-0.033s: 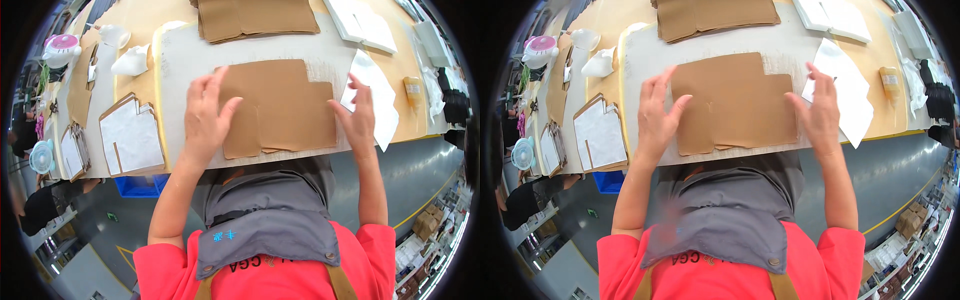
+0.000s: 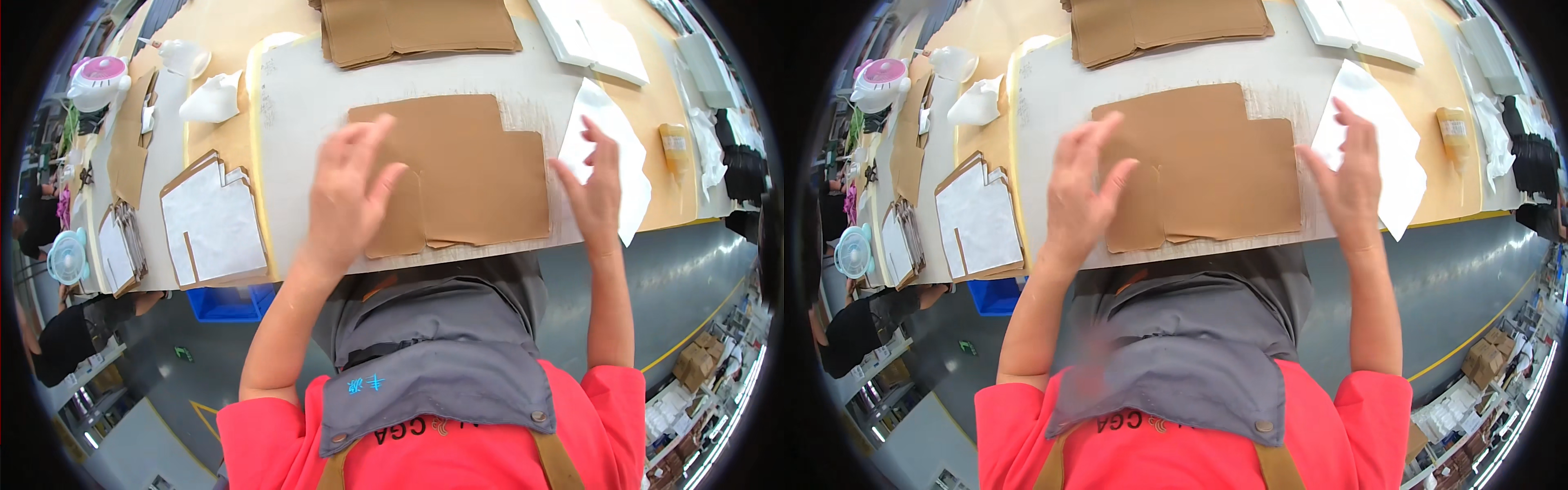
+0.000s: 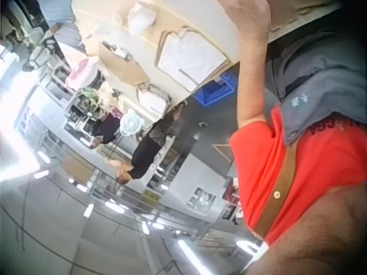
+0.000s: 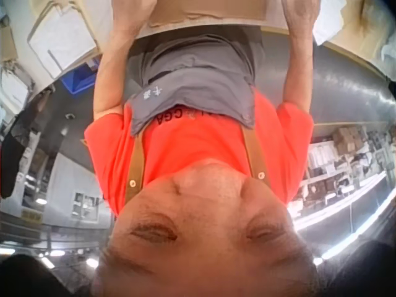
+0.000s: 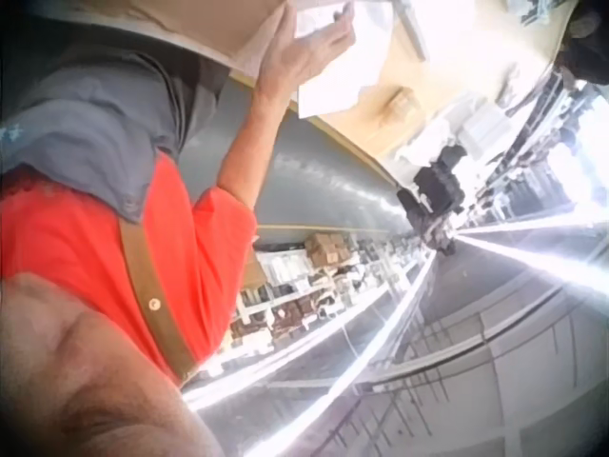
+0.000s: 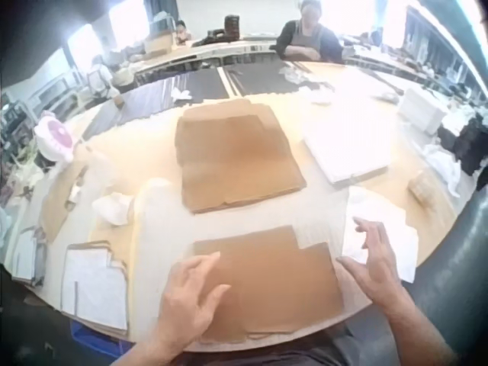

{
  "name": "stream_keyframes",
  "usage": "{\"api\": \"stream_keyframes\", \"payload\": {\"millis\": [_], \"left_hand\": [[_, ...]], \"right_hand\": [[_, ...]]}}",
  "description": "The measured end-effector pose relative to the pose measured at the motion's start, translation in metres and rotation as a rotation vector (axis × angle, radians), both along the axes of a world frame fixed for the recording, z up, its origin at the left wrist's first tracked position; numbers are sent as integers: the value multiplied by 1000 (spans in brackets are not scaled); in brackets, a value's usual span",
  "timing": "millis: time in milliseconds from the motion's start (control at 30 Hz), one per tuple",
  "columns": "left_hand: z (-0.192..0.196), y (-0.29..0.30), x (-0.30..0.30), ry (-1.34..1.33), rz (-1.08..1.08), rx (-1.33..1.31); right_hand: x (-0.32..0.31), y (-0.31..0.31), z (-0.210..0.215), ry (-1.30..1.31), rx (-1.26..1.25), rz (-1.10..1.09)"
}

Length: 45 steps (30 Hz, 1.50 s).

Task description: The person applies glue from a squeeze bottle onto a brown cardboard piece and then places a white paper insert on top, pressing it down to adhere. They repeat this process with multiple cardboard and paper pieces on a workbench.

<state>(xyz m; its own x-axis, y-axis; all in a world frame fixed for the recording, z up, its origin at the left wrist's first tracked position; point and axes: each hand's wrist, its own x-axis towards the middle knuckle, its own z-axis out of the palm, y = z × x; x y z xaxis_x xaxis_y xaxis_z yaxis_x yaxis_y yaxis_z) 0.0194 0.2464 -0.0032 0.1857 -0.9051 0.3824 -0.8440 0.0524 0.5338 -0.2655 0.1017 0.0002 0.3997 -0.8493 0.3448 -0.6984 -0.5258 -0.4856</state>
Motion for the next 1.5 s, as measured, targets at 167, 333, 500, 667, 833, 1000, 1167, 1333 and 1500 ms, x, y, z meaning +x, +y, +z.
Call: {"api": "stream_keyframes", "payload": {"millis": [167, 333, 500, 667, 833, 1000, 1167, 1333, 1500], "left_hand": [[-12, 26, -36, -23, -514, 32], [-22, 34, -33, -34, -624, 148], [-15, 39, -29, -61, -666, 224], [-20, 40, -22, 2, -634, 121], [-17, 42, -26, 113, -516, 65], [-20, 45, -26, 161, -473, 69], [-21, 46, -28, 222, -432, 96], [-27, 44, -38, 212, -341, 31], [-30, 42, -40, 160, -346, -23]], "right_hand": [[-64, -30, 12, 13, 41, -225], [-87, -20, 25, -64, 78, -331], [-30, 44, 21, -127, 131, 110], [14, 85, -2, -89, 71, 527], [45, 98, -23, -42, -83, 644], [58, 98, -21, 82, -149, 661], [62, 93, -15, 43, 71, 631], [58, 86, -8, -13, 427, 602], [28, 84, -5, -57, 328, 618]]}}
